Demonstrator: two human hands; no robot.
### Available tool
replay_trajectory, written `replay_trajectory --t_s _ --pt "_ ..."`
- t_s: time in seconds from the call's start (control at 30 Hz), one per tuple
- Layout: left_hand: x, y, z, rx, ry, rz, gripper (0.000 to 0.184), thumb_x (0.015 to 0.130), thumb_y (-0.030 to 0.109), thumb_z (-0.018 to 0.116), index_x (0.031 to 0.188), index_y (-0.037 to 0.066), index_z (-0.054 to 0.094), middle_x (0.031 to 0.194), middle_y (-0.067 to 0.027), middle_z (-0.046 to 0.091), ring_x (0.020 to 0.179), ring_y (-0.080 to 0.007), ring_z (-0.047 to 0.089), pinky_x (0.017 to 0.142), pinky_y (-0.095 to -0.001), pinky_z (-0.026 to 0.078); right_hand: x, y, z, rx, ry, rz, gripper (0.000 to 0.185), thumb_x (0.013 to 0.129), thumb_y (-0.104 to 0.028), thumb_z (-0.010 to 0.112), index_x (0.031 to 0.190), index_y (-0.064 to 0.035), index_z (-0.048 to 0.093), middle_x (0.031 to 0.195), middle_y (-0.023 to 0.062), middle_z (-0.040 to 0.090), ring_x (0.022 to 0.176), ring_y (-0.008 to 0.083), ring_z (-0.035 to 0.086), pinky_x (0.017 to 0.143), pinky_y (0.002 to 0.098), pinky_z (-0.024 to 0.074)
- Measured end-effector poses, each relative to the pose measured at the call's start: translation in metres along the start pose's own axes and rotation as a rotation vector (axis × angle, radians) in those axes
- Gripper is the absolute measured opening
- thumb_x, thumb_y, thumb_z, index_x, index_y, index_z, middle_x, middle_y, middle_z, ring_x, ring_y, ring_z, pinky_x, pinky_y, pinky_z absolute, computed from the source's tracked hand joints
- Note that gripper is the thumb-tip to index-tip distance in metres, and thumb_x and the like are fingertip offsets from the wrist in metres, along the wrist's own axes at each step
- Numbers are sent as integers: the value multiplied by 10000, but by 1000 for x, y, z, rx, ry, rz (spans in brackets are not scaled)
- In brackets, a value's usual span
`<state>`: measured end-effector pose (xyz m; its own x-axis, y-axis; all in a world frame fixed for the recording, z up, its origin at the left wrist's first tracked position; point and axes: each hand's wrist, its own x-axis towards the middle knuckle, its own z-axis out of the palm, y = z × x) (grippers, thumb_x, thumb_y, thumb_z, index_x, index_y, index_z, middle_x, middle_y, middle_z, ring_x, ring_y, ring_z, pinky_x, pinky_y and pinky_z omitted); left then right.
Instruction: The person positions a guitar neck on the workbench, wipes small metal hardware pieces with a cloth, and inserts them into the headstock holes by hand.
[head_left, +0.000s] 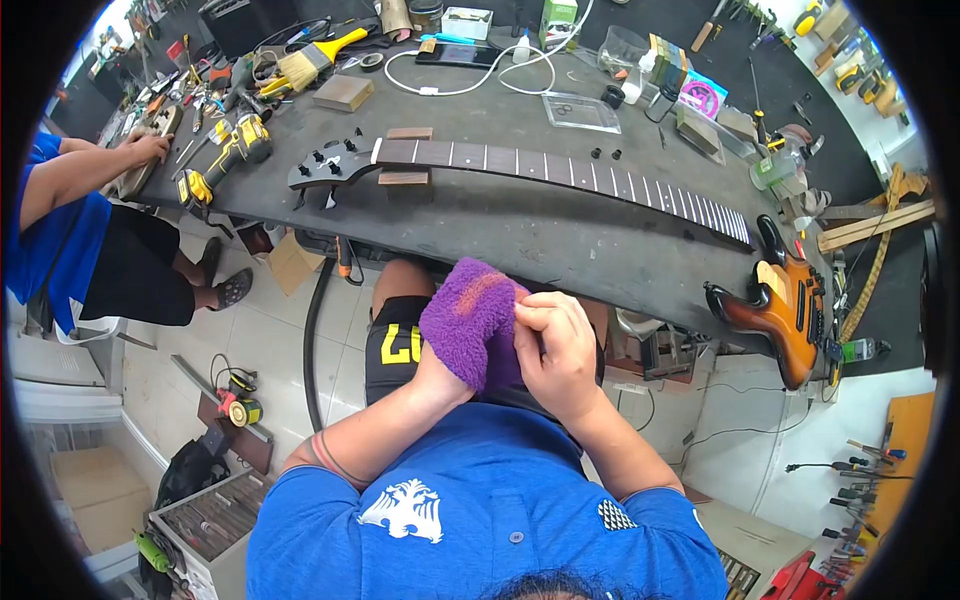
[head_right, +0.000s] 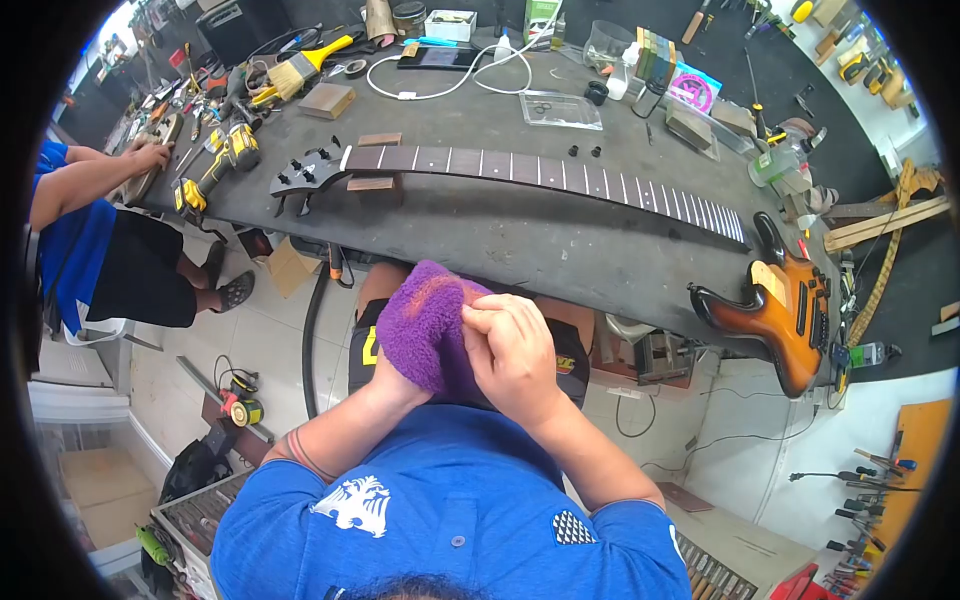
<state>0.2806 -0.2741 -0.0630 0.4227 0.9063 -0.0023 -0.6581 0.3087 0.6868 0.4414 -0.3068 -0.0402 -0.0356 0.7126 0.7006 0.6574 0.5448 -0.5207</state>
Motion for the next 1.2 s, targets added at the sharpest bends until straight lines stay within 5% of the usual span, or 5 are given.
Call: replay_trajectory --t_s 0.33,0.63,0.8,1.2 --pt "-6 -1 -6 997 -19 325 325 1050 95 721 1366 24 694 1279 -121 736 1183 -244 721 1013 -370 579 2 -5 -1 122 20 148 174 939 24 767 1060 -25 652 1032 145 709 975 333 684 924 446 525" --pt "0 2 -4 772 -139 214 429 1039 80 727 1459 37 653 1379 -127 694 1267 -249 677 1085 -394 543 -2 -5 1 506 80 408 120 1064 -49 700 1036 -10 591 1032 123 607 956 243 594 907 358 491" --pt "1 -13 -26 931 -214 255 436 1048 96 728 1472 35 645 1383 -119 694 1274 -252 674 1097 -398 538 -3 -10 -4 691 18 497 130 1066 -23 676 1013 -16 558 1011 88 574 948 204 555 913 331 470" --pt "-6 -6 -12 834 -135 213 427 1059 103 725 1475 37 649 1376 -108 707 1283 -230 675 1113 -381 531 -10 -14 1 640 20 486 77 1066 -18 666 1037 -12 595 1034 93 582 993 209 567 964 348 476"
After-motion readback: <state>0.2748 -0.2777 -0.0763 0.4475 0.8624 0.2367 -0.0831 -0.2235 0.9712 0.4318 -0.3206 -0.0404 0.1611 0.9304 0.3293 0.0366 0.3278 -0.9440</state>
